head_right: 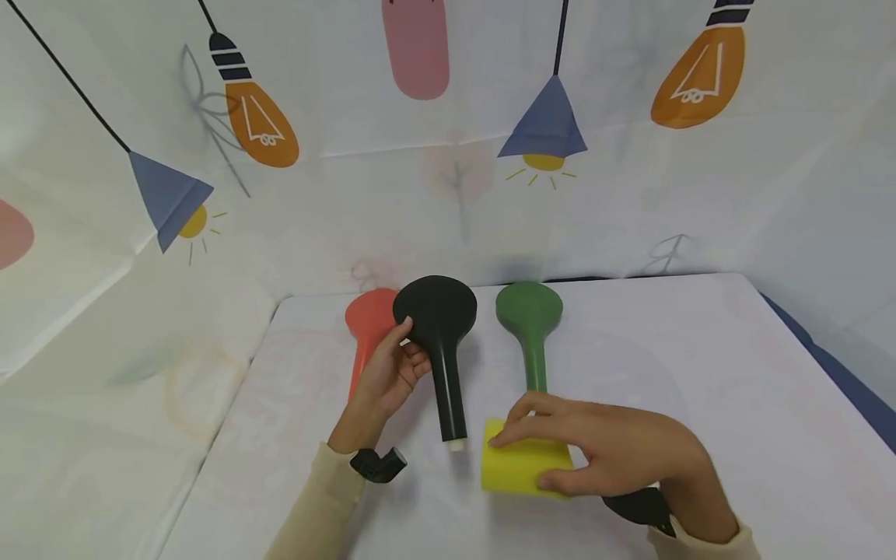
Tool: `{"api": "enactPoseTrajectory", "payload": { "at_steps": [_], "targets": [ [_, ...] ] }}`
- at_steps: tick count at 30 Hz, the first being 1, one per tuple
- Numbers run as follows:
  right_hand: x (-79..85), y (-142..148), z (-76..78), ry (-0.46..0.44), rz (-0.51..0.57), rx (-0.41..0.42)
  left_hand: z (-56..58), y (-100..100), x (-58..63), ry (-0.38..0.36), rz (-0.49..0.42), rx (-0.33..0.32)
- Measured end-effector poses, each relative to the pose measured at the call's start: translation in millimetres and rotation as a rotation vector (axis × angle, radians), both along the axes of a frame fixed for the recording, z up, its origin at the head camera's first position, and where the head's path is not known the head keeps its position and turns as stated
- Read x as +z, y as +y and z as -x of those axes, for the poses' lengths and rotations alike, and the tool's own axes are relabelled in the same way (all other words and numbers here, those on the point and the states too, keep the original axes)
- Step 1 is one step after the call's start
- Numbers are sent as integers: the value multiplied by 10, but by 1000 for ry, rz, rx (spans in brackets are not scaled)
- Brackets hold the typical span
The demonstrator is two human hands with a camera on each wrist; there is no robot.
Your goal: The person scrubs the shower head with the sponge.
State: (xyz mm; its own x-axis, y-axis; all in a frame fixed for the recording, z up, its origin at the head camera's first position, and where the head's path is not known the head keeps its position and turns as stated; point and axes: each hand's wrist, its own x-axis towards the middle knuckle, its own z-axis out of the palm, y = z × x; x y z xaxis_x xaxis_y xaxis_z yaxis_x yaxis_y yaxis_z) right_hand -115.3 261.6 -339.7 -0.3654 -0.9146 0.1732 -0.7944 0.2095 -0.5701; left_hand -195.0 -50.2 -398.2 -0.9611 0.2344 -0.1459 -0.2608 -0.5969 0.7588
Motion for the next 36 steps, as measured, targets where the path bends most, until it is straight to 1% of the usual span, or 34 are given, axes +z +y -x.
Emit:
{"api": "enactPoseTrajectory", "payload": {
  "at_steps": [2,4,7,10,12,14,19,21,26,30,32,36],
  "targets": [
    [-7,42,47,46,21,-71,28,-11,-45,-5,16,4],
    [-21,73,85,86,8,-159,58,-18,-102,-15,30,7],
    [-44,111,114,70,-57,-283,112,-15,-205,-37,47,6],
    [-58,135,118,7,-97,-349,190,5,-310,-65,55,4],
    [-64,140,121,-31,-104,-367,242,21,-359,-89,57,12],
    [-67,137,127,-48,-107,-372,300,22,-401,-107,45,15],
    [-75,139,147,-30,-112,-368,426,7,-461,-118,32,7],
    [-78,146,155,-7,-104,-359,475,9,-477,-122,36,13],
    [-69,152,170,3,-101,-354,592,30,-528,-150,18,32],
    [-53,144,163,-54,-124,-378,673,53,-572,-159,42,43],
    [-41,136,164,-87,-139,-391,698,54,-595,-157,65,57],
    [-28,138,165,-123,-153,-403,727,50,-618,-149,108,73]
  ]
}}
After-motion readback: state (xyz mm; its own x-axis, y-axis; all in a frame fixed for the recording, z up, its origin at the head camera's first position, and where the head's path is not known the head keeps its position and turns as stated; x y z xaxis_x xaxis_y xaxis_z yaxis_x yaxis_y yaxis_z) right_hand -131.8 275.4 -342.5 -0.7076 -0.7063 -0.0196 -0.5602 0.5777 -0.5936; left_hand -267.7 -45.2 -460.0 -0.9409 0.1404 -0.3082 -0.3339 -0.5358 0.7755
